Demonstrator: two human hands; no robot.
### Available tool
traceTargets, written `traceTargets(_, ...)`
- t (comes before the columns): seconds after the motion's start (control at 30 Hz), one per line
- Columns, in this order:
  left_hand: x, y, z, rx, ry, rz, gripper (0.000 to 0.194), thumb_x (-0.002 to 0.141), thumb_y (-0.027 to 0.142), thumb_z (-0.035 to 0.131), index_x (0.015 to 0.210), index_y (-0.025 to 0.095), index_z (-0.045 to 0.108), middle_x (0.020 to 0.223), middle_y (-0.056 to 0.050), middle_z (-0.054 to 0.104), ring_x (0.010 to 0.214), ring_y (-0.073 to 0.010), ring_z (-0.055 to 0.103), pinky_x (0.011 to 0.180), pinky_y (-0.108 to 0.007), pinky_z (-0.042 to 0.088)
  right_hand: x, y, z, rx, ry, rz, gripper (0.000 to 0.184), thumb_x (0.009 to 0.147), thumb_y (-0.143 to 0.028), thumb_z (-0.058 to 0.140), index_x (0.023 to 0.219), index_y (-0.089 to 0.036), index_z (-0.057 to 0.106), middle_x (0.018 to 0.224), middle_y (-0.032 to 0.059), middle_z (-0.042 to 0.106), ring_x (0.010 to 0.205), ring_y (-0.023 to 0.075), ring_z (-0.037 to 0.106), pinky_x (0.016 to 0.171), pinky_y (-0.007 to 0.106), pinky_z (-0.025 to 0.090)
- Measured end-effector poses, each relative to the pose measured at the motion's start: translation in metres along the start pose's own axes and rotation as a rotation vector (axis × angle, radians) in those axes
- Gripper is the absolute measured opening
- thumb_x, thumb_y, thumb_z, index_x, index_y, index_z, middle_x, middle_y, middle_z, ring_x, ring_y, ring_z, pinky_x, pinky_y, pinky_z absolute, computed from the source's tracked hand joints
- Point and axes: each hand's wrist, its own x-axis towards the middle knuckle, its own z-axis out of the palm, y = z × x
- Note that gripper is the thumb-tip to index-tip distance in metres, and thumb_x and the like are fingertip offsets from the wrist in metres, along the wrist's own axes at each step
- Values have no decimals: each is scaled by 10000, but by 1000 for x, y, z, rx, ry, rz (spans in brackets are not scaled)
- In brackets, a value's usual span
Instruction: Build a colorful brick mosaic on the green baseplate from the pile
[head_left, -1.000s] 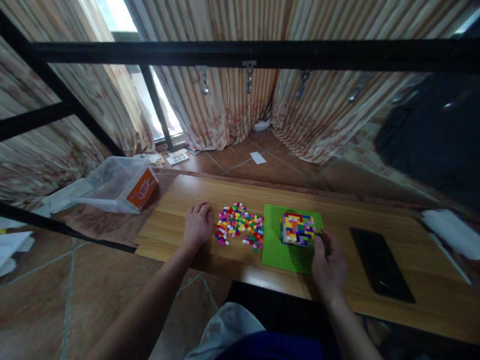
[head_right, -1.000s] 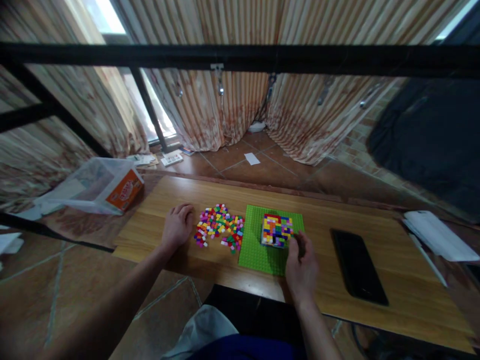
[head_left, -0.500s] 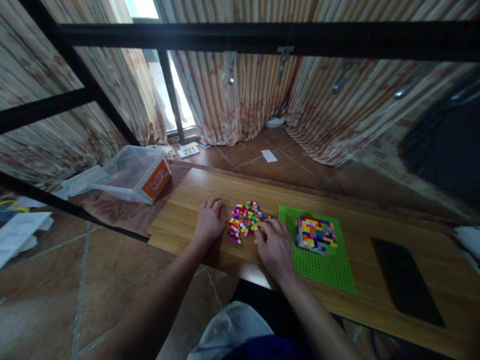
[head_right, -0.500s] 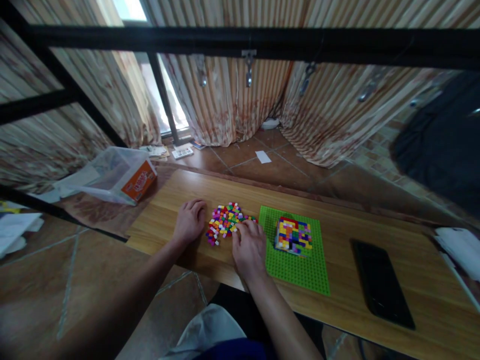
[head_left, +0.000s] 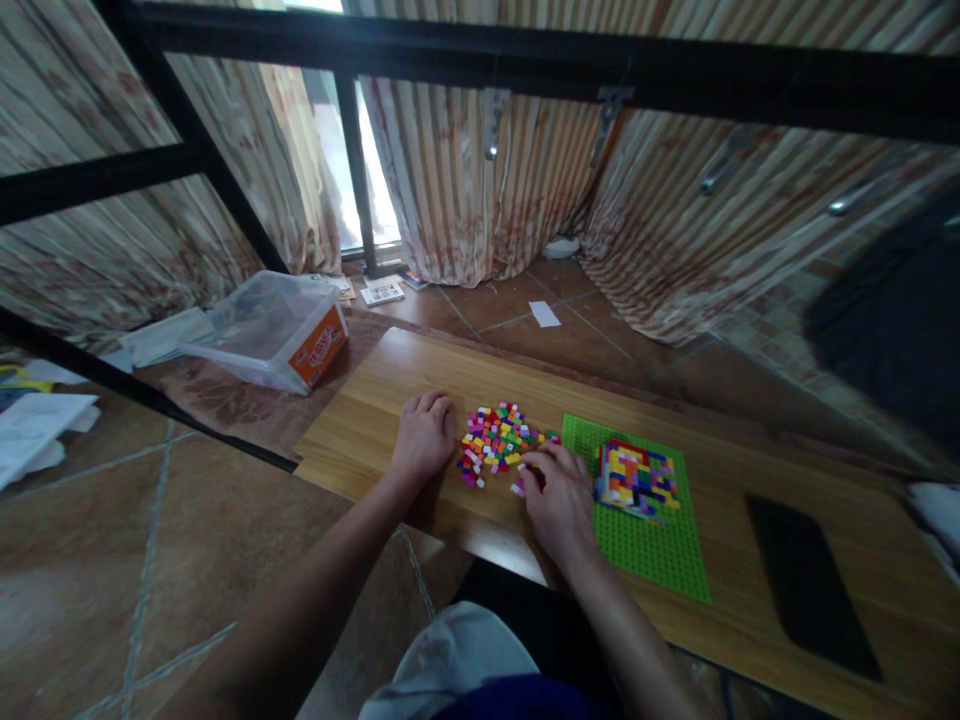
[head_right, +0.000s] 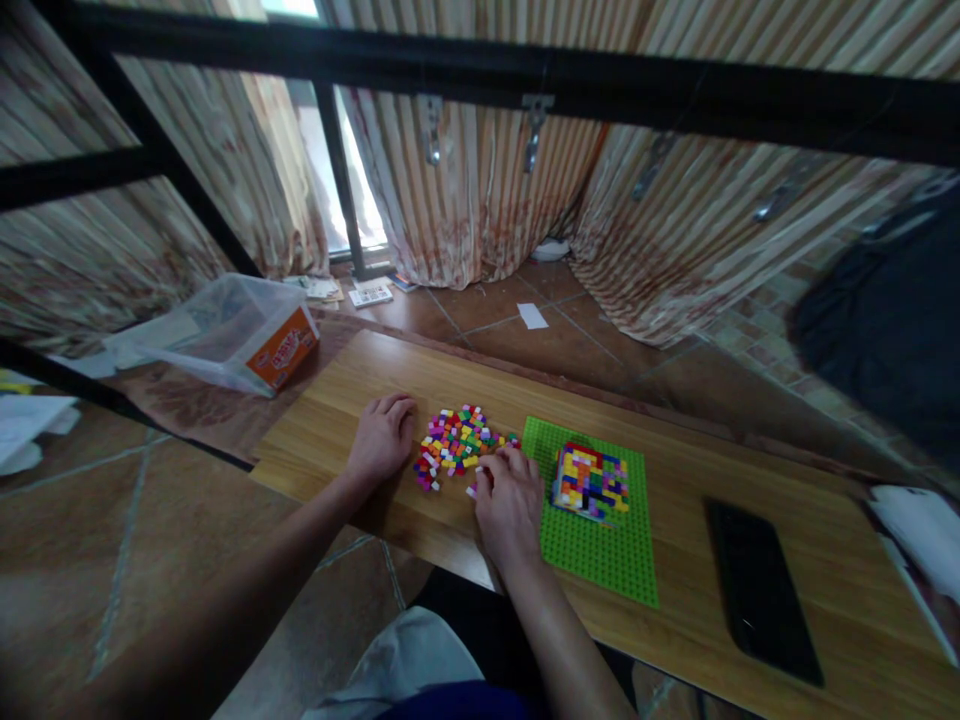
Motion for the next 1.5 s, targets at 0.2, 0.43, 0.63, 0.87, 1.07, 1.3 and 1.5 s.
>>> traceTargets(0.2,0,-1,0,-3,3,9,252,902,192,455,1063,160,647,1194,-122,648,1081,-258,577,1011,-443,426,8,-7,6,-53,2,-42,195,878,-207,553,969,-247,721,1107,77,625,1018,268,507,853,406,385)
traceTargets(0.43,1,0,-2,-2,16,25,247,912,197,441,1051,174,643,1170,-109,661,1083,-254,586,994,-430,440,13,-11,6,-90,-24,-43,138,889,-204,547,873,-230,681,1086,88,637,1026,283,509,865,427,388)
traceTargets(0.63,3,-3,-2,10,12,41,250,901,201,436,1037,180,645,1173,-114,661,1080,-258,590,998,-436,439,5,-18,-15,114,52,-3,160,937,-240,483,928,-216,641,1026,78,663,977,240,568,867,386,438)
traceTargets(0.87,5,-8,0,46,18,70,271,895,230,430,1056,173,641,1158,-117,666,1070,-276,593,982,-436,447,-42,-2,-53,428,65,240,168,915,-338,531,913,-237,665,895,32,685,806,185,643,742,318,514)
traceTargets(1.07,7,-10,0,66,7,93,279,901,263,415,1055,181,632,1152,-127,661,1077,-281,594,974,-446,446,-73,40,-75,489,228,466,211,860,-404,604,923,-236,713,959,53,716,882,213,674,797,357,547)
traceTargets(1.3,9,-12,-1,82,14,116,282,898,271,403,1045,190,630,1140,-122,663,1055,-279,596,972,-452,448,-63,72,-89,387,373,440,290,863,-446,582,942,-212,733,963,91,733,883,233,686,798,390,555)
traceTargets(1.5,10,-11,-1,90,11,114,283,896,275,412,1039,180,636,1141,-129,667,1045,-286,599,963,-454,454,-55,76,-85,338,347,384,254,892,-404,551,900,-219,725,949,75,717,911,226,674,834,391,535)
